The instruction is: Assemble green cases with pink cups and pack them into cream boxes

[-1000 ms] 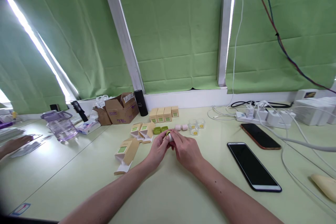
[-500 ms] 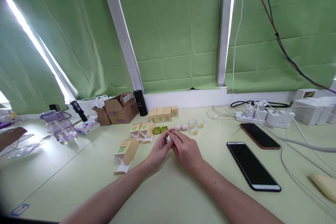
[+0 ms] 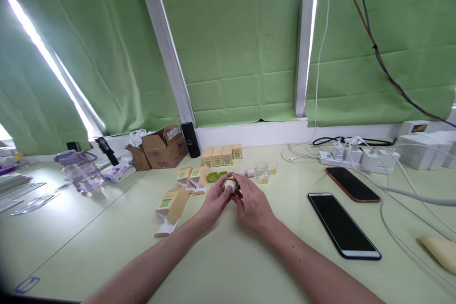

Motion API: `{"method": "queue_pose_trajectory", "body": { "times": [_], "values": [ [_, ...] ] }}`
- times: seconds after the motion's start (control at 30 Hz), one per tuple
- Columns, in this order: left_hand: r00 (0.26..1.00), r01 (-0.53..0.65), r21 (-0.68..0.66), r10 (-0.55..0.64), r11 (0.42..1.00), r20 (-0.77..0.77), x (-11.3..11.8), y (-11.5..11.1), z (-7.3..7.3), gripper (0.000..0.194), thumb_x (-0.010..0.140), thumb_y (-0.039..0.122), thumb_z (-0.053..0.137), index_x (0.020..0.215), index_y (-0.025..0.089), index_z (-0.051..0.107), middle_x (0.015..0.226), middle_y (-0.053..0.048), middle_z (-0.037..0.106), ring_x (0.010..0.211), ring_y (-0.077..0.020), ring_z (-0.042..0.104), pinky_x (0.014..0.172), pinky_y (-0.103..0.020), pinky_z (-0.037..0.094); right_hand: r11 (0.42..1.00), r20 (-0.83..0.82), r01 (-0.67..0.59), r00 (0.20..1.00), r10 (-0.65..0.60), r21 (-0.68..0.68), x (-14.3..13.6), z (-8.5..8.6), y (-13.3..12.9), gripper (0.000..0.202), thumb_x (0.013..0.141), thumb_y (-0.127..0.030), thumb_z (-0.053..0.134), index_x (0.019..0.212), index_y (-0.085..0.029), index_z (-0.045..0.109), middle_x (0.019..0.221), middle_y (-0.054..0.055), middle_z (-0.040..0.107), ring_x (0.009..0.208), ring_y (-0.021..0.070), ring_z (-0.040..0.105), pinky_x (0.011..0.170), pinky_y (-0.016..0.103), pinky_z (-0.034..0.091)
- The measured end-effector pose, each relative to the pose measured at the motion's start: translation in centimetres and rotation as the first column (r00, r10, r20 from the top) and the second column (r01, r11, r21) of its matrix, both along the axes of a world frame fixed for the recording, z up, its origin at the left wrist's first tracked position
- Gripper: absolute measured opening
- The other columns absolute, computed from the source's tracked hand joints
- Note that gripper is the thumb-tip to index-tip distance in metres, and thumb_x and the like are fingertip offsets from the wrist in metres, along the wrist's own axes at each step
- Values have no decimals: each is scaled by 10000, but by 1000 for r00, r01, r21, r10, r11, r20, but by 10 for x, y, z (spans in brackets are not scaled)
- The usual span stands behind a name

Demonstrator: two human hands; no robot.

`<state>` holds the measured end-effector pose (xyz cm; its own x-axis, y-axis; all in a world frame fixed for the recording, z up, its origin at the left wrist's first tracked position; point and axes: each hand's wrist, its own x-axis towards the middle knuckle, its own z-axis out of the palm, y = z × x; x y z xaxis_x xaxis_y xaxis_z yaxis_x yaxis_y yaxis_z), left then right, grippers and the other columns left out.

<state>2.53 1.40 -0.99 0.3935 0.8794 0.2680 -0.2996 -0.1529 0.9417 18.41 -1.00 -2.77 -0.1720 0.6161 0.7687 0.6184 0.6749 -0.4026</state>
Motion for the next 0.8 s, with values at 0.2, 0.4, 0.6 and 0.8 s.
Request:
{"method": "queue_pose_trajectory", "body": {
  "times": [0.2, 0.4, 0.6, 0.8],
  "values": [
    [998, 55, -30, -53, 998, 46, -2, 0, 1, 723, 814, 495, 830, 1397, 194, 526, 1248, -149, 679, 1018, -235, 696, 915, -385, 561, 993, -152, -24, 988, 6, -115, 2, 2, 1, 410, 973, -228, 528, 1383, -226, 523, 1202, 121, 714, 920, 230, 698, 799, 406, 629],
    [991, -32, 92, 43, 995, -126, -13, 3, 3, 617, 922, 462, 705, 1432, 209, 465, 1261, -160, 670, 790, -167, 689, 689, -304, 517, 957, -418, -149, 908, 32, -251, 1, 9, -2, 371, 940, -341, 618, 1286, -222, 562, 1183, 120, 708, 935, 221, 692, 756, 365, 627],
    [836, -206, 626, 468, 752, -286, -23, 7, 2, 390, 962, 203, 580, 1345, 223, 507, 1231, -125, 670, 1059, -226, 637, 894, -386, 523, 841, -757, -444, 650, 63, -311, 3, 11, 5, 501, 815, -551, 774, 1175, -236, 625, 982, 74, 746, 862, 229, 693, 670, 355, 622],
    [721, -13, 902, 629, 431, -290, -24, 1, 3, 501, 939, 71, 526, 1405, 254, 521, 1381, -148, 551, 1302, -296, 500, 1063, -513, 474, 709, -887, -623, 462, -7, -330, 3, 18, 5, 566, 671, -584, 890, 1050, -208, 702, 797, 47, 754, 712, 212, 701, 664, 386, 614]
  ]
}}
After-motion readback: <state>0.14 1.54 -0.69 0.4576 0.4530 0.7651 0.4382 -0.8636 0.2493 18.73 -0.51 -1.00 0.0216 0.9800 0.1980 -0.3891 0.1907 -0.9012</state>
